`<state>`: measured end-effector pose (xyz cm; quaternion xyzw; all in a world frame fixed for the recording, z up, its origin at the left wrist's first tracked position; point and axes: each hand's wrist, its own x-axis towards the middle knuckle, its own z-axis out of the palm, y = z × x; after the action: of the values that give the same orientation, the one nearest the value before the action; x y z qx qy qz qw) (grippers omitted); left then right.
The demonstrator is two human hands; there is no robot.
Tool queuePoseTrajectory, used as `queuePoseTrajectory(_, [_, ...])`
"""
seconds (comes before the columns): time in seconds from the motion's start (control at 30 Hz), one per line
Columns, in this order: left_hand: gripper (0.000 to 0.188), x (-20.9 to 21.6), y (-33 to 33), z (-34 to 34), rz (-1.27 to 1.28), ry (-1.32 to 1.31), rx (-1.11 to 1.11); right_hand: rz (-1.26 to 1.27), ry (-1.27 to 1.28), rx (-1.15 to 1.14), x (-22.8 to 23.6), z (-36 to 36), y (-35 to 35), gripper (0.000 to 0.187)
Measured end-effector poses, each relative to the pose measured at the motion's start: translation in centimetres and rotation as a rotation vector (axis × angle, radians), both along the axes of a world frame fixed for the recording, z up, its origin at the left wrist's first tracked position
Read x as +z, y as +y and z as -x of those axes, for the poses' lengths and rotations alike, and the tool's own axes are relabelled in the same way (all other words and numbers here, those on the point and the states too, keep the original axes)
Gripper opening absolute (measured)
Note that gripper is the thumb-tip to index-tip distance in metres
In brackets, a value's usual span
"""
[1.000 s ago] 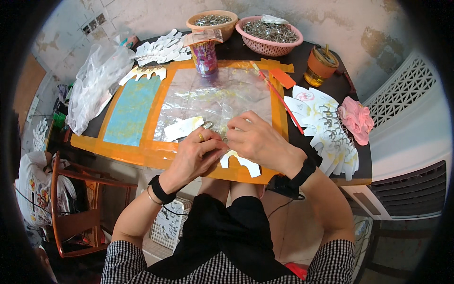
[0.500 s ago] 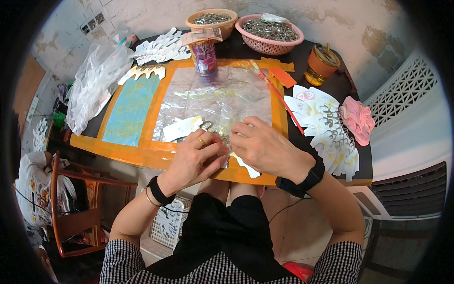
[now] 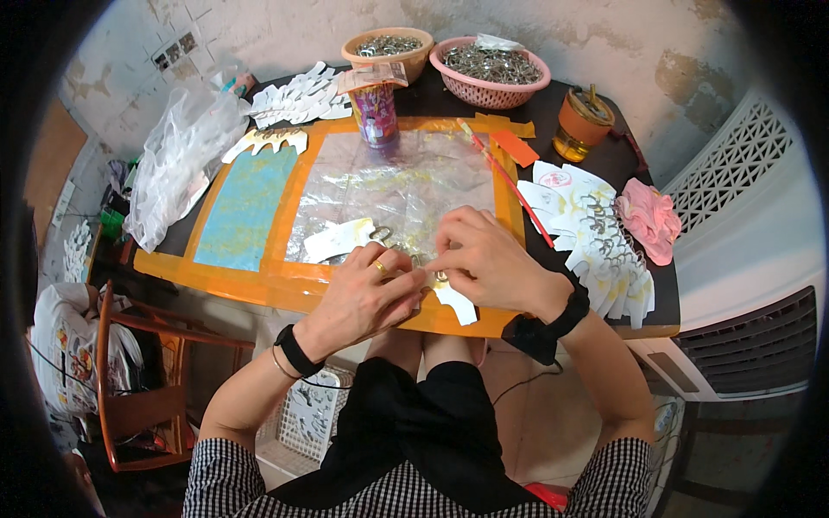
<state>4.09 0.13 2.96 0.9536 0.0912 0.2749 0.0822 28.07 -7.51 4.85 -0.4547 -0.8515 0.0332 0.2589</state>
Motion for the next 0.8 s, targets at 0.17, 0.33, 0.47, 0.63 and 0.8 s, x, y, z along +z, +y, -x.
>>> queuePoseTrajectory(0.17, [0.03,-0.3,0.1,-0.1,0.003,-0.016,-0.004,-0.005,0.224,-0.072,-0.5,1.2,-1.1,0.034])
queuePoseTrajectory(0.33, [0.029,0.0,0.4,0.3,0.038,0.002,0.001,-0.027,0.123,-0.055,-0.6,1.5,-1.5,0.041])
queuePoseTrajectory(0.47, [0.028,0.8,1.3,0.9,0.395,-0.039,-0.02,-0.058,0.118,-0.075,-0.6,2.5,-1.8,0.042])
queuePoseTrajectory(0.63, [0.02,2.8,2.6,-0.2,0.408,0.041,0.057,-0.049,0.032,-0.077,-0.6,2.4,-2.1,0.04])
queuePoseTrajectory(0.8, [0.013,3.6,3.9,-1.3,0.236,0.229,0.006,-0.054,0.018,-0.074,-0.8,2.8,-2.4,0.038])
